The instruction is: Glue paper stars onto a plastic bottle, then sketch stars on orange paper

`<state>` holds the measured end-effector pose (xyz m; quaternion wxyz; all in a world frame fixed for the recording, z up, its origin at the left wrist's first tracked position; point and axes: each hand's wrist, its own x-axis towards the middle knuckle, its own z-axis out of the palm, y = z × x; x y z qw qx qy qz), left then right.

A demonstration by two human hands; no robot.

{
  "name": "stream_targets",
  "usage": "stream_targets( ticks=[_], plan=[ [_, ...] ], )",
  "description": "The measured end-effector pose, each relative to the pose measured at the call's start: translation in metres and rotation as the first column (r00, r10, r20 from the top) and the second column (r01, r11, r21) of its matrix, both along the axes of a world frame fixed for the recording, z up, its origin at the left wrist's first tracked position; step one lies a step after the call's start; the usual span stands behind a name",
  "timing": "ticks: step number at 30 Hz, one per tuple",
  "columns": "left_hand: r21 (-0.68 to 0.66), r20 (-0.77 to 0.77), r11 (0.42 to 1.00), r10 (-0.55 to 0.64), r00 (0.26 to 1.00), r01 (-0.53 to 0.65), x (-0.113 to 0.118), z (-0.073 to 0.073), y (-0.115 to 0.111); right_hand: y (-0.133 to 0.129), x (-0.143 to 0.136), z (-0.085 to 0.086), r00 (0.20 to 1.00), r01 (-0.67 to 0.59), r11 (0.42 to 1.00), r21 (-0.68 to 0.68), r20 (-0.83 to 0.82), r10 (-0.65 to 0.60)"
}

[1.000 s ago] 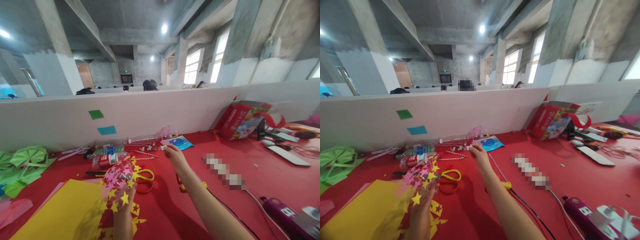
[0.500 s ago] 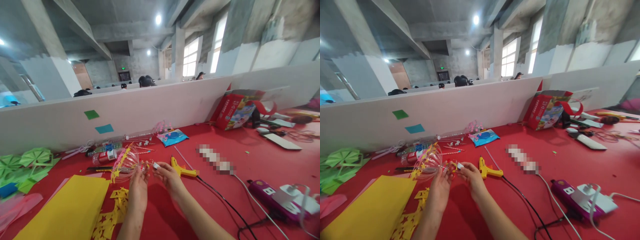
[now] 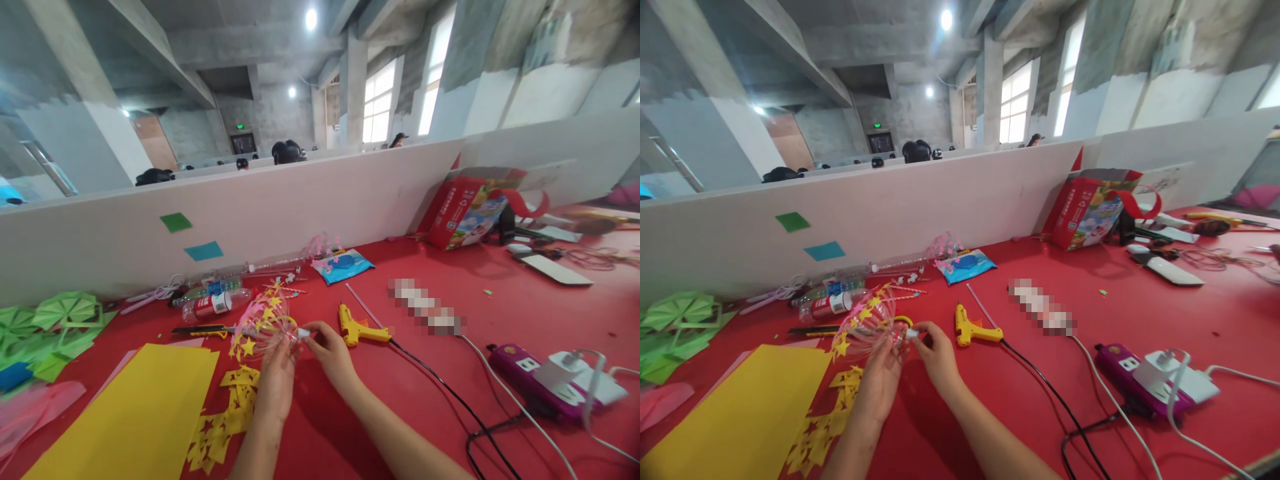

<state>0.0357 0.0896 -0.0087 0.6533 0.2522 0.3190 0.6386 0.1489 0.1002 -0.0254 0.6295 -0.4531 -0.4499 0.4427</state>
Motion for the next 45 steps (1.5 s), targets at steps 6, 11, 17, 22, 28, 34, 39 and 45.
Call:
stream_targets(
  ticks=[6, 11, 17, 22, 28, 34, 39, 45],
  plan=[
    [0.008, 0.021, 1.0, 0.015, 1.0, -0.015, -0.003, 0.001, 0.003, 0.0, 0.001, 0.0, 0.998, -0.044, 0.998, 0.048, 0.035, 0.042],
    [0.019, 0.025, 1.0, -0.001, 1.0, 0.001, -0.004, 0.001, 0.001, -0.003, 0.002, 0.004, 0.996, -0.076, 0.995, 0.071, 0.053, 0.072],
    [0.024, 0.028, 1.0, -0.013, 1.0, 0.012, -0.003, 0.0, 0.0, -0.003, -0.001, 0.002, 0.997, -0.049, 0.996, 0.073, 0.07, 0.043],
    [-0.005, 0.056, 1.0, -0.013, 0.998, 0.013, -0.002, -0.002, 0.0, -0.003, 0.0, 0.001, 0.995, -0.053, 0.997, 0.062, 0.089, 0.048],
    [-0.03, 0.064, 0.999, -0.009, 0.998, 0.011, -0.001, -0.005, -0.001, -0.005, 0.002, 0.003, 0.986, 0.005, 0.997, 0.08, 0.168, -0.019],
    [-0.012, 0.051, 0.999, -0.042, 0.998, 0.043, -0.001, -0.005, -0.002, -0.007, 0.003, 0.009, 0.978, 0.002, 0.996, 0.087, 0.206, -0.02],
    [0.017, 0.04, 0.996, -0.087, 0.995, 0.087, 0.0, 0.0, -0.004, -0.005, 0.005, 0.01, 0.983, -0.022, 0.998, 0.058, 0.181, 0.011],
    [0.004, 0.05, 0.993, -0.114, 0.992, 0.114, -0.002, 0.001, -0.003, 0.003, 0.008, 0.006, 1.0, -0.012, 1.0, 0.009, 0.006, 0.012]
  ],
)
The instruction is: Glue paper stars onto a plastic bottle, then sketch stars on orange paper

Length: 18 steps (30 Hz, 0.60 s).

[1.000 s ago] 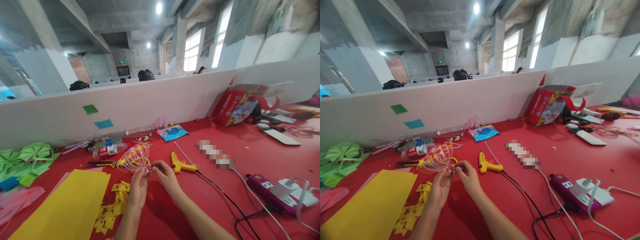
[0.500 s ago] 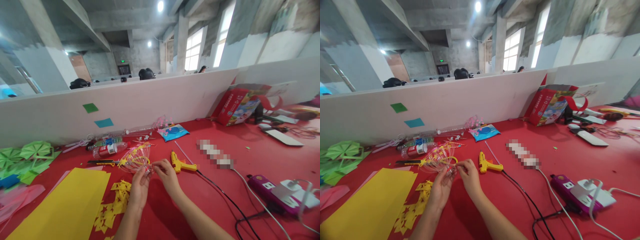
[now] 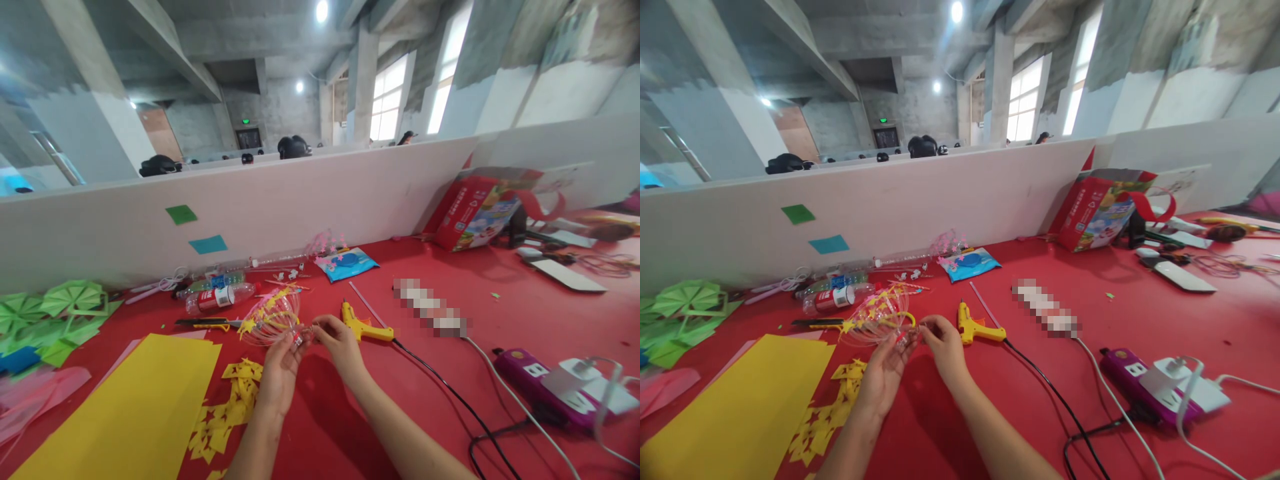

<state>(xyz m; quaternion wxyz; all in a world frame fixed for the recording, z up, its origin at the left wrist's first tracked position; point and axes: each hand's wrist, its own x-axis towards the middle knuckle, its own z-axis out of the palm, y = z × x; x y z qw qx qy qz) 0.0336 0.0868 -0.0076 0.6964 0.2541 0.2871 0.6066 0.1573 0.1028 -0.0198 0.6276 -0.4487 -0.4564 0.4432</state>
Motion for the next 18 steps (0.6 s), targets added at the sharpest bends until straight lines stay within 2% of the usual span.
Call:
stream_targets(
  ticks=[5, 9, 18],
  plan=[
    [-0.03, 0.041, 0.998, -0.059, 0.997, 0.06, -0.0021, -0.0013, -0.0007, 0.0005, 0.0018, 0.0012, 0.991, 0.091, 0.996, -0.011, -0.099, -0.091],
    [-0.036, 0.054, 0.993, -0.112, 0.992, 0.114, 0.0004, -0.0023, -0.0035, -0.0031, 0.0005, 0.0028, 0.985, 0.11, 0.994, -0.023, -0.134, -0.113],
    [-0.079, 0.113, 0.98, -0.173, 0.979, 0.182, 0.001, -0.0005, -0.0021, -0.0063, -0.0032, 0.0013, 0.985, 0.141, 0.99, -0.004, -0.102, -0.141]
  ],
)
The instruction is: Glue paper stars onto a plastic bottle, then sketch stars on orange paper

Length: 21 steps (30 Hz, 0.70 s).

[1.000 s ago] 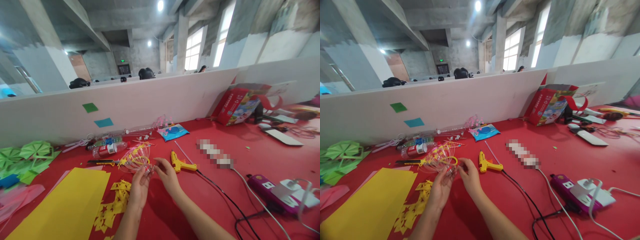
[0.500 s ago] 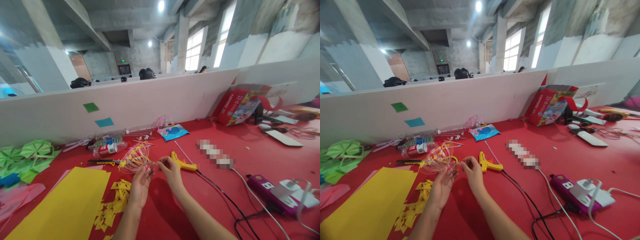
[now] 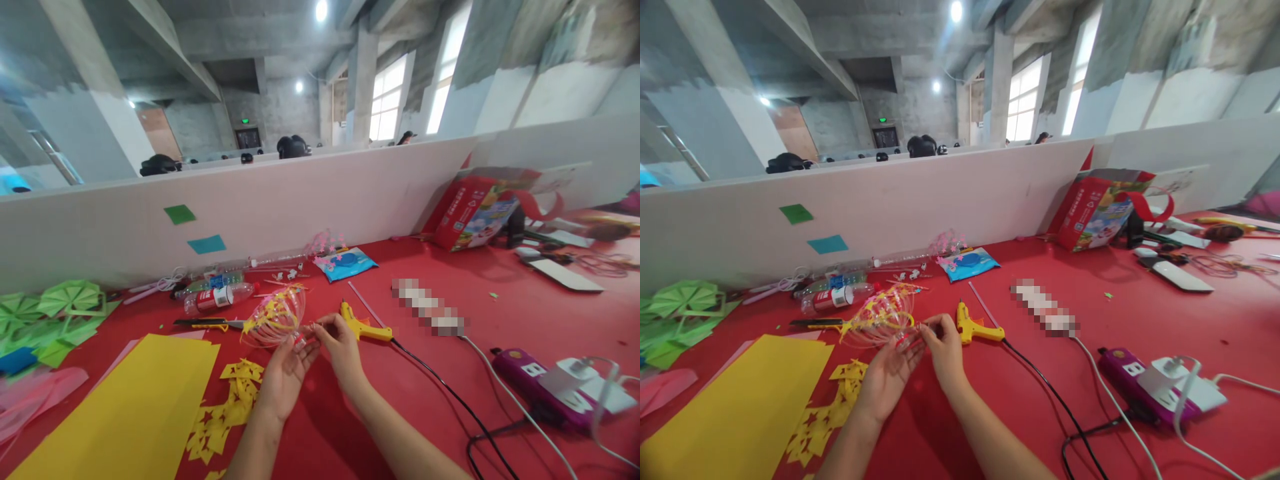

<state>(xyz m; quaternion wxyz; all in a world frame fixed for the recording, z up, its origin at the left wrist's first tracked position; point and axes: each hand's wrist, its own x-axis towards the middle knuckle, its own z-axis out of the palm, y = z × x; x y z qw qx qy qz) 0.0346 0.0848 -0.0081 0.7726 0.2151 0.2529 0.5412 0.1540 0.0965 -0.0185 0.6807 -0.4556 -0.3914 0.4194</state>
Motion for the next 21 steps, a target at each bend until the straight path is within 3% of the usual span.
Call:
stream_targets(
  ticks=[7, 15, 21],
  plan=[
    [-0.008, 0.006, 0.997, 0.082, 0.997, -0.082, -0.0057, 0.0042, 0.005, 0.0017, -0.0002, 0.0023, 0.996, -0.068, 0.998, -0.005, 0.065, 0.069],
    [0.07, -0.096, 0.975, 0.217, 0.971, -0.211, -0.0058, -0.0003, 0.0064, -0.0047, -0.0035, 0.0093, 0.976, -0.196, 0.98, -0.035, 0.092, 0.198],
    [0.134, -0.181, 0.967, 0.24, 0.954, -0.218, -0.0074, 0.0008, 0.0072, -0.0014, -0.0021, 0.0064, 0.956, -0.278, 0.955, -0.106, 0.064, 0.286]
  ],
)
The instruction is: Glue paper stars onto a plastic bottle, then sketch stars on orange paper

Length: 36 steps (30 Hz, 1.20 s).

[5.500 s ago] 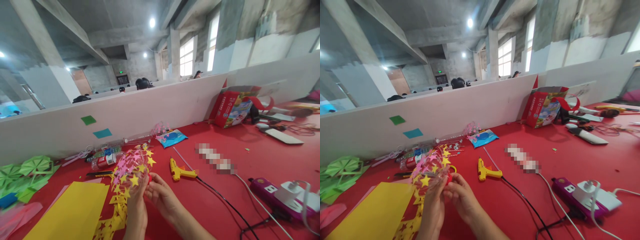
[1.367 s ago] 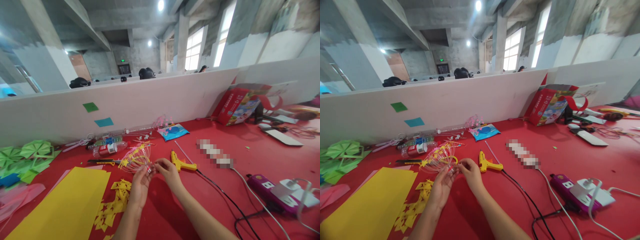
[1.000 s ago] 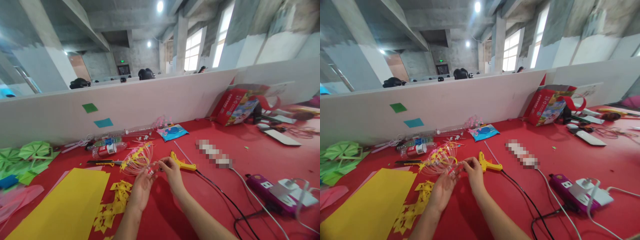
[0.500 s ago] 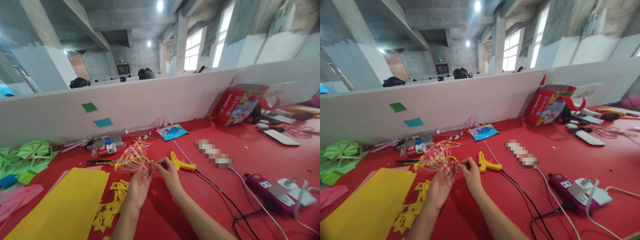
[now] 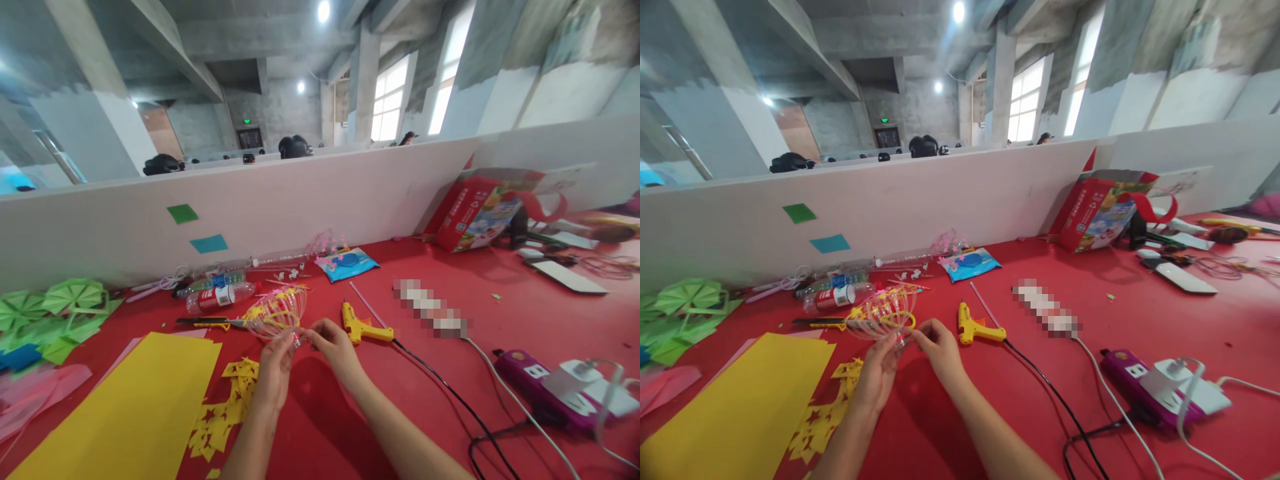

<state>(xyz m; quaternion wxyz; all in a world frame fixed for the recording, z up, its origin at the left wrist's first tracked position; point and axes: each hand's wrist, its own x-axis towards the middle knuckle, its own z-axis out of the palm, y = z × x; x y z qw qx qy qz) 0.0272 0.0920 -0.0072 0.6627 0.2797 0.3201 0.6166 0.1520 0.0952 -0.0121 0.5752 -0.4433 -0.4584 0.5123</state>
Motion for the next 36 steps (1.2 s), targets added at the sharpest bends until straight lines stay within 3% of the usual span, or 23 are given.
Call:
stream_targets(
  ticks=[7, 17, 24, 30, 36],
  plan=[
    [-0.029, -0.002, 0.999, 0.016, 1.0, -0.016, 0.0, -0.003, 0.0, 0.005, 0.004, -0.006, 0.994, -0.096, 0.993, -0.07, 0.044, 0.099],
    [-0.228, 0.198, 0.973, 0.076, 0.977, -0.03, -0.005, 0.002, 0.004, -0.01, -0.008, -0.001, 0.968, 0.105, 0.988, 0.115, 0.214, -0.128],
    [-0.313, 0.285, 0.947, 0.017, 0.958, 0.076, 0.017, 0.001, -0.01, -0.019, -0.013, -0.003, 0.901, 0.184, 0.948, 0.261, 0.34, -0.268],
    [-0.292, 0.285, 0.952, -0.01, 0.958, 0.096, 0.02, 0.002, -0.017, -0.02, -0.016, -0.005, 0.898, 0.163, 0.946, 0.279, 0.355, -0.26],
    [-0.158, 0.194, 0.987, -0.005, 0.981, 0.036, 0.025, -0.011, -0.016, -0.02, -0.015, -0.001, 0.946, 0.192, 0.963, 0.19, 0.226, -0.233]
  ],
)
